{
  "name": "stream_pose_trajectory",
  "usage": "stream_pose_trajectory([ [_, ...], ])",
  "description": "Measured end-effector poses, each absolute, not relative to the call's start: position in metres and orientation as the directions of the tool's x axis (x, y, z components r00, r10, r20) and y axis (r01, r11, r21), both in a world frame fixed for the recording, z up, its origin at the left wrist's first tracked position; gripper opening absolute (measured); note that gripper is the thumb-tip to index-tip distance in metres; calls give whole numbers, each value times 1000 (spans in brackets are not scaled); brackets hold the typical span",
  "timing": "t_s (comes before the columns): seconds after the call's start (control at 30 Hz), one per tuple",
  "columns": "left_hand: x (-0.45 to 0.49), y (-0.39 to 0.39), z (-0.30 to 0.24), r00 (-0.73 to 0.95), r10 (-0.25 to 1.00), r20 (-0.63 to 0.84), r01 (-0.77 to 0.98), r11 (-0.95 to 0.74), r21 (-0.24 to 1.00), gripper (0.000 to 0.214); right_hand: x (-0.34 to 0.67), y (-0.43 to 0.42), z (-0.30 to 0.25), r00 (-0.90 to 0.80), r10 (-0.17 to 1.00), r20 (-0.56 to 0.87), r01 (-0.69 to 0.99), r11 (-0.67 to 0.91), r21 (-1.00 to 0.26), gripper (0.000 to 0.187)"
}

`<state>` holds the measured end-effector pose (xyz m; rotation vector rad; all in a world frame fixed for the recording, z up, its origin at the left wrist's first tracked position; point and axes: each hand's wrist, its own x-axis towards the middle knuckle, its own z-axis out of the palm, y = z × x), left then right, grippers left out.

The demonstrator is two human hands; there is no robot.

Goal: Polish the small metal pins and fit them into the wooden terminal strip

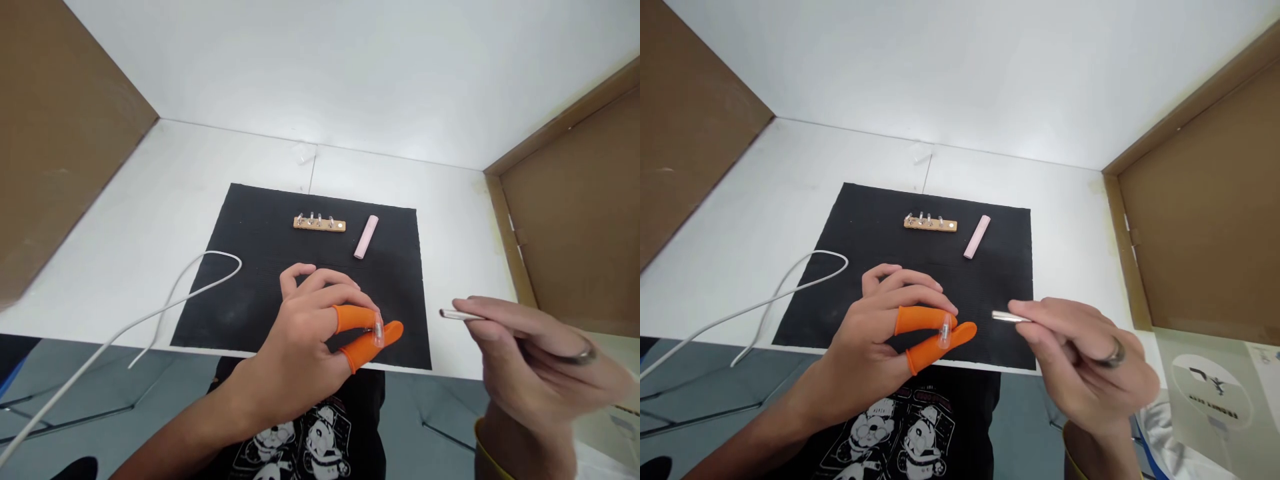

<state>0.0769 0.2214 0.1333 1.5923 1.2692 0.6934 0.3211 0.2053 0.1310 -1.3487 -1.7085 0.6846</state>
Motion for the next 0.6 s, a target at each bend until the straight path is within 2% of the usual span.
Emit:
stream_pose_trajectory([
  [0.03,77,221,133,299,946,-126,407,-6,914,16,321,206,131,-58,961,272,504,263,-823,49],
  [0.07,77,221,133,299,945,-129,406,-4,914,16,319,207,133,-118,960,255,494,280,-823,43],
  [0.17,77,220,132,303,943,-139,406,4,914,16,305,209,148,-453,879,151,447,370,-814,15],
  [0.2,77,220,132,305,942,-142,407,6,913,16,302,209,152,-515,848,127,441,389,-809,13],
  [0.27,77,220,132,303,943,-139,408,3,913,16,300,209,153,-510,849,134,460,402,-792,14],
  [0.33,77,220,132,299,945,-132,409,-2,913,16,305,210,145,-400,897,187,504,386,-772,20],
  [0.43,77,219,132,298,945,-134,409,0,913,16,313,213,133,-170,948,271,599,317,-735,41],
  [0.47,77,219,132,300,944,-138,409,3,912,16,314,214,132,-151,948,280,606,313,-731,41],
  [0.53,76,219,132,301,943,-141,408,7,913,16,309,214,139,-275,928,250,557,366,-745,28],
  [0.6,76,219,131,297,945,-140,407,7,913,16,302,211,152,-458,877,149,501,392,-771,10],
])
